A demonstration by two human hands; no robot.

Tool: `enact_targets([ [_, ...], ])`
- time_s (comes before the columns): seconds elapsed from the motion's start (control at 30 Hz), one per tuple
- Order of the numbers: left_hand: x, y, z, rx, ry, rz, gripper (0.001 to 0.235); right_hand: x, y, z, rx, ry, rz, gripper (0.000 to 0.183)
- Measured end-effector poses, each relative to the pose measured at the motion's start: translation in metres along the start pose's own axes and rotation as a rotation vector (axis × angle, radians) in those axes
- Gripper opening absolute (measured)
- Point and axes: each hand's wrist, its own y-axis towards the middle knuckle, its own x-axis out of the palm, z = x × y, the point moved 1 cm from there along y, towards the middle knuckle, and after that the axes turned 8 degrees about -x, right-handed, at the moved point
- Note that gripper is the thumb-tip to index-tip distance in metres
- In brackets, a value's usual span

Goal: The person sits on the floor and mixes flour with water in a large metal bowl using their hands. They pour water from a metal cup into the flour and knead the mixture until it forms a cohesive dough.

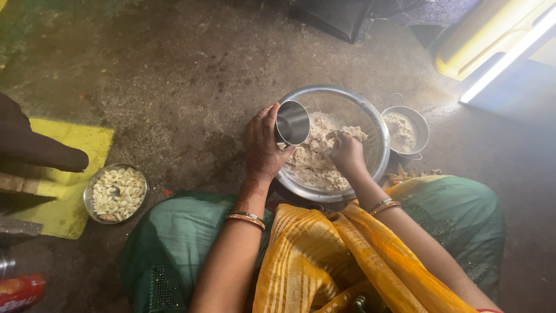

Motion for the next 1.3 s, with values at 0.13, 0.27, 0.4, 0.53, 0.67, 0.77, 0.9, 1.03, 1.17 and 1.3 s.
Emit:
enact_targets([
  [0.13, 0.001, 0.000, 0.000, 0.033, 0.046, -0.018, 0.115, 0.003, -0.004, -0.010, 0.264, 0.305, -0.066, 0.051],
  [0.27, 0.005, -0.002, 0.000, 0.081, 0.055, -0.019, 0.115, 0.015, 0.014, 0.002, 0.483, 0.800, -0.090, 0.027],
  [0.4, 0.011, -0.003, -0.002, 0.105, 0.113, -0.066, 0.097, 0.021, 0.017, 0.004, 0.658, 1.160, -0.129, 0.028],
  [0.53, 0.018, -0.005, -0.003, 0.184, 0.222, 0.005, 0.070, 0.028, 0.013, -0.012, 0.582, 1.541, -0.233, 0.036],
  [0.67, 0.024, -0.008, -0.005, 0.197, 0.279, 0.060, 0.058, 0.039, 0.010, -0.020, 0.681, 1.452, -0.192, 0.035],
  [0.77, 0.027, -0.009, -0.008, 0.187, 0.285, 0.055, 0.055, 0.052, 0.015, -0.007, 0.701, 1.372, -0.180, 0.031],
  [0.9, 0.028, -0.008, -0.008, 0.187, 0.301, 0.066, 0.057, 0.060, 0.019, 0.003, 0.720, 1.373, -0.129, 0.027],
  [1.03, 0.023, -0.006, -0.008, 0.058, 0.175, 0.041, 0.090, 0.048, 0.018, -0.023, 0.696, 1.535, -0.093, 0.033],
  [1.17, 0.011, -0.004, -0.012, -0.208, -0.141, 0.196, 0.110, 0.035, 0.030, -0.058, 0.790, 1.513, -0.110, 0.039],
  [1.3, -0.005, 0.002, -0.026, -0.636, -0.241, 0.252, 0.106, 0.022, 0.063, -0.074, 0.776, 1.759, -0.163, 0.030],
])
